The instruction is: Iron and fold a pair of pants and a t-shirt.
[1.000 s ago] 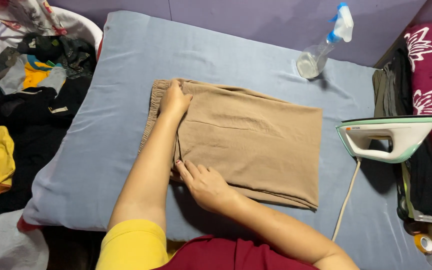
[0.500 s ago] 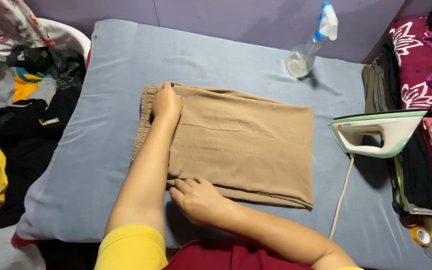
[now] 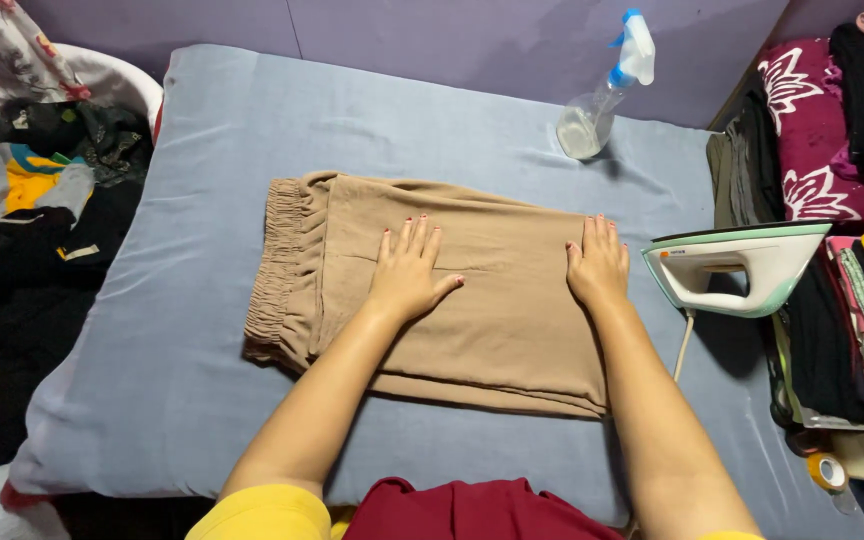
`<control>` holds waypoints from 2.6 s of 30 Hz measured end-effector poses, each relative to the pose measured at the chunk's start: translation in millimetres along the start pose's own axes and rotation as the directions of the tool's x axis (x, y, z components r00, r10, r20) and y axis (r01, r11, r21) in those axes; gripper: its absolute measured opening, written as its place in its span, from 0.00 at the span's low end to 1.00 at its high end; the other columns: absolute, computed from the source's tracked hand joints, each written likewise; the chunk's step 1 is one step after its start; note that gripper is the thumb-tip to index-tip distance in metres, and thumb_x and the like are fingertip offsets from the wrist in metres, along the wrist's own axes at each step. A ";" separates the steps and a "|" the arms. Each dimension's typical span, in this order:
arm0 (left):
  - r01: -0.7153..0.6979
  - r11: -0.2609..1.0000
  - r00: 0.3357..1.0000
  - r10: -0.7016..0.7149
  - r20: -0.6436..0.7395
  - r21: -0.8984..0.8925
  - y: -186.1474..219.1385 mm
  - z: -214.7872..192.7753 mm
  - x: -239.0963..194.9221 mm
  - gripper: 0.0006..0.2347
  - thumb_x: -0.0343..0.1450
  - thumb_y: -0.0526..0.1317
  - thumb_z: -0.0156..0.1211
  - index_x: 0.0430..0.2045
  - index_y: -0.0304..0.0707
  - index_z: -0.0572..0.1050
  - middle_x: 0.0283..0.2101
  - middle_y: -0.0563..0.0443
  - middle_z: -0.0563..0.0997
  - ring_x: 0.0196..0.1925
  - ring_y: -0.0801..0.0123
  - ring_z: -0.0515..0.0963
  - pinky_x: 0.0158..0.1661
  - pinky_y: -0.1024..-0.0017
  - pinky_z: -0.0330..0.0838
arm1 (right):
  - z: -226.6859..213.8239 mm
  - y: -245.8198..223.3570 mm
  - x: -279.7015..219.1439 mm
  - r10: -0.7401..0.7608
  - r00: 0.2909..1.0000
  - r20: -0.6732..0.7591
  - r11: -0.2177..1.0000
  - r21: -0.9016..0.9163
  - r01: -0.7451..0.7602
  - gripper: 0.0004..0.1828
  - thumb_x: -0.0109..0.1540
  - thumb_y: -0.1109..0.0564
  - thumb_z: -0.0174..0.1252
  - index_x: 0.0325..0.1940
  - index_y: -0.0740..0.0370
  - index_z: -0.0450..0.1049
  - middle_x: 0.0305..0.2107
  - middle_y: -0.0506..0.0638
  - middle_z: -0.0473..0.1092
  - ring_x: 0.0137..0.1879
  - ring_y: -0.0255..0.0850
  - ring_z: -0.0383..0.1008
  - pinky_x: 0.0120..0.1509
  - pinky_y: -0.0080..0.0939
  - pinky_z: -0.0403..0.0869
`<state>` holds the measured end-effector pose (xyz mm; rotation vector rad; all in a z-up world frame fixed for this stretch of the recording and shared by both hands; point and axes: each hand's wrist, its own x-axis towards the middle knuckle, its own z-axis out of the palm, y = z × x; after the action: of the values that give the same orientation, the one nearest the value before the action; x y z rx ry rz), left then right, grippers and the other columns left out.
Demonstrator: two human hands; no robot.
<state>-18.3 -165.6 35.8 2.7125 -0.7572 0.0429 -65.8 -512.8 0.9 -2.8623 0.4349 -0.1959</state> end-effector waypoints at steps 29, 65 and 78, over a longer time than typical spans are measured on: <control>-0.049 0.999 0.998 0.049 0.030 0.014 7.6 -18.4 -17.8 0.40 0.69 0.68 0.50 0.69 0.38 0.59 0.76 0.36 0.52 0.78 0.49 0.46 0.71 0.41 0.31 | -33.2 2.9 -180.6 -0.023 0.999 -0.038 0.999 0.029 0.025 0.43 0.64 0.44 0.56 0.74 0.73 0.53 0.72 0.71 0.52 0.79 0.63 0.49 0.78 0.58 0.52; 0.000 1.000 0.991 -0.003 -0.136 -0.023 -64.0 3.6 27.0 0.27 0.74 0.49 0.48 0.69 0.38 0.60 0.76 0.39 0.54 0.78 0.50 0.50 0.72 0.49 0.37 | -74.7 -148.8 6.0 -0.002 0.997 0.074 0.994 0.108 -0.006 0.20 0.68 0.49 0.52 0.50 0.72 0.65 0.42 0.75 0.72 0.48 0.71 0.74 0.52 0.66 0.72; 0.058 0.997 0.997 -0.061 -0.055 -0.047 -65.1 0.1 26.5 0.28 0.74 0.50 0.45 0.71 0.40 0.57 0.76 0.42 0.51 0.78 0.54 0.47 0.72 0.52 0.34 | -125.1 11.9 -2.3 0.442 0.896 0.040 0.894 -0.102 -0.436 0.25 0.70 0.46 0.49 0.58 0.75 0.62 0.48 0.76 0.72 0.54 0.71 0.73 0.57 0.65 0.71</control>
<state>37.6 -126.3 19.2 2.6772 -0.6532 0.0875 -92.2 -550.0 118.0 -2.7514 1.0846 -0.0039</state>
